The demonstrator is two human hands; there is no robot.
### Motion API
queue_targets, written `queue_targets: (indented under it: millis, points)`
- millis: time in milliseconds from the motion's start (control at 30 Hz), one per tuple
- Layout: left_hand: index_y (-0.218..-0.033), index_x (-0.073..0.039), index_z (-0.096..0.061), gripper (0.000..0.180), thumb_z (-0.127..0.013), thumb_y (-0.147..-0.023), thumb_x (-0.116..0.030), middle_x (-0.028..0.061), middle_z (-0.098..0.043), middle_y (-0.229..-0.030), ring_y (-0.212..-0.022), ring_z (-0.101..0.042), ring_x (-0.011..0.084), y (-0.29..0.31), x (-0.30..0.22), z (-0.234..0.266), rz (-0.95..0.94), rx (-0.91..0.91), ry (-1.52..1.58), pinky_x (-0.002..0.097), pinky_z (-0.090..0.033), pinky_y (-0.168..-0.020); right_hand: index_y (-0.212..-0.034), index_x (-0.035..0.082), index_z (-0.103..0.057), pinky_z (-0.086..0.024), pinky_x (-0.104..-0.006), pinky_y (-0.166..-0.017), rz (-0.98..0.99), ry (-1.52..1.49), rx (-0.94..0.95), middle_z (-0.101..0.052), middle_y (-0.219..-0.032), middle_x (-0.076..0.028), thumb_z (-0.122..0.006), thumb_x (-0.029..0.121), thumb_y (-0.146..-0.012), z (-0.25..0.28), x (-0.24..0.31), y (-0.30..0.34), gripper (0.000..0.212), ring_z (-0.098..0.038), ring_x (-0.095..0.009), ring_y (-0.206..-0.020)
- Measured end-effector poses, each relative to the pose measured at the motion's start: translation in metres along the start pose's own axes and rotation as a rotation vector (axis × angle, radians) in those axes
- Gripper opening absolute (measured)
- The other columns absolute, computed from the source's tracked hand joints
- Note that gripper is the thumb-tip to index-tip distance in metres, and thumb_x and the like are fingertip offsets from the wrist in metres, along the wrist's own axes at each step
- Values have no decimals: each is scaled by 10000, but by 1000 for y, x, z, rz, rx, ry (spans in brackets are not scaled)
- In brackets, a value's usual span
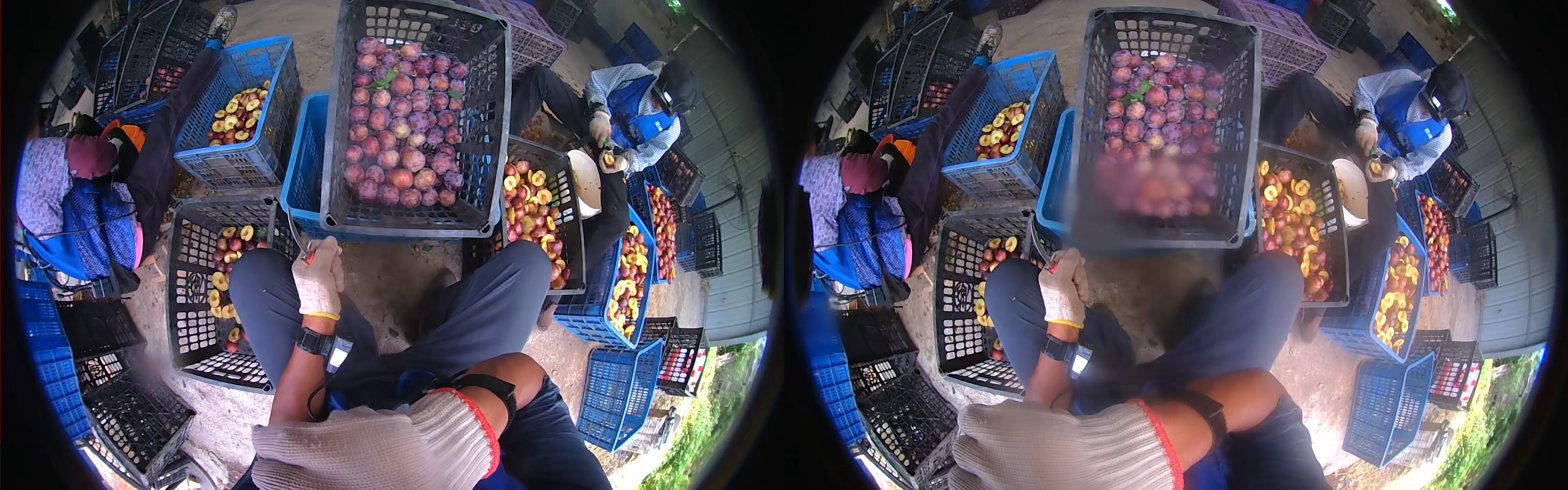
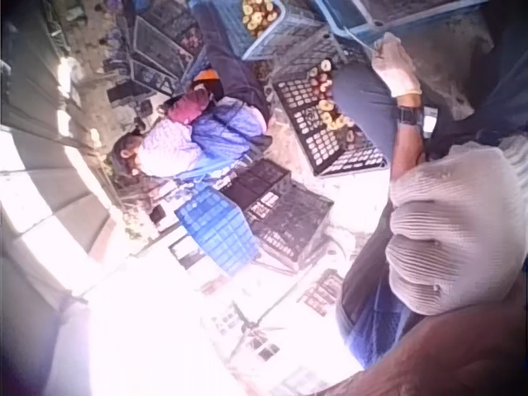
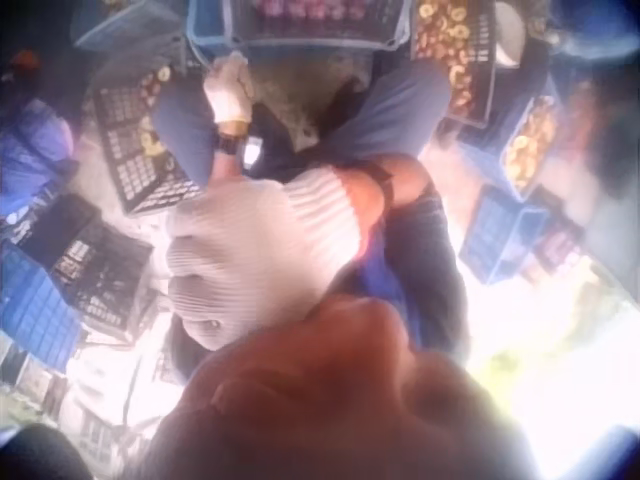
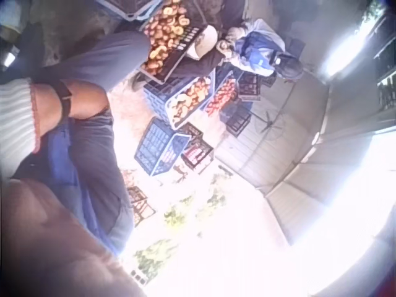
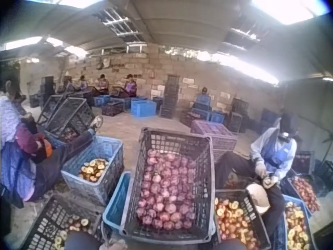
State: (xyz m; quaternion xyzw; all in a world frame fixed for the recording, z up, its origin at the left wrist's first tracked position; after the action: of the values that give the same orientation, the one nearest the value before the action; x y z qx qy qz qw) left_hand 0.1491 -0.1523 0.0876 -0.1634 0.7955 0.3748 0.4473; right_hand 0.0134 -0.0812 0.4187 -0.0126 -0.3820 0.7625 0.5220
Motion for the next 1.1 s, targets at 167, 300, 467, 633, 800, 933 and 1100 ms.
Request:
queue_targets:
  millis: [167,300,467,633,800,933,1100]
  points:
    - [-812,-90,-638,211,-731,-971,-192,-72,-491,-591,-442,-402,33,-14,-15,1,59,32,-13,232,-272,-406,-780,54,-644,-526,-390,-760,59,15,54,-656,-859,-81,-712,166,-742,-14,-39,-16,136,-634,-252,-811]
    - [-802,-78,-645,204,-746,-962,-153,-68,-534,-642,-531,-435,16,-28,-21,21,83,0,9,210,-326,-490,-961,65,-741,-578,-370,-792,-280,143,-68,-723,-984,-78,-726,171,-854,18,-134,-8,151,-702,-231,-881]
    - [-844,-14,-696,176,-744,-958,-138,-31,-619,-742,-703,-512,47,-38,-28,19,-11,81,-89,257,-452,-657,-1100,0,-738,-551,-300,-696,-1273,160,-257,-711,-888,-54,-719,233,-964,69,-390,133,271,-675,-131,-788]
    - [-847,-5,-697,197,-757,-953,-160,-23,-595,-709,-693,-489,55,-45,-33,22,-41,108,-195,272,-454,-653,-1123,45,-760,-557,-398,-796,-1499,435,-28,-754,-997,-154,-744,431,-898,70,-503,187,448,-725,-289,-886]
    - [-871,-19,-697,213,-763,-955,-203,-17,-559,-681,-682,-484,63,-48,-37,20,-5,110,-319,288,-455,-641,-1190,74,-729,-555,-462,-921,-1505,537,118,-757,-1125,-190,-783,494,-799,16,-551,185,577,-711,-391,-1077]
    - [-871,-32,-708,142,-747,-939,-150,-28,-590,-707,-687,-527,52,-50,-36,14,-9,143,-318,274,-468,-637,-1144,78,-726,-562,-456,-919,-1451,707,60,-758,-1112,-188,-819,439,-735,1,-550,194,553,-713,-392,-1068]
    - [-883,-22,-702,147,-746,-934,-153,11,-610,-709,-700,-549,68,-42,-37,11,-58,163,-415,289,-485,-660,-1184,47,-706,-588,-418,-849,-1414,372,94,-742,-1083,-178,-793,284,-778,-7,-504,190,478,-739,-333,-957]
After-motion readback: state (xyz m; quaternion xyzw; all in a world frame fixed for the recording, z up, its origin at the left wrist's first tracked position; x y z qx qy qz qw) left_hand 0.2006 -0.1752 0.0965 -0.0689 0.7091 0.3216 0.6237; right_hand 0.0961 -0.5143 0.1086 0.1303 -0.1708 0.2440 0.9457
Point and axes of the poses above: each hand's wrist, its own y-axis away from the middle knuckle, its own z-axis out of the back of the hand, x = y × z, the point moved 7 cm from there along -y, towards the middle knuckle
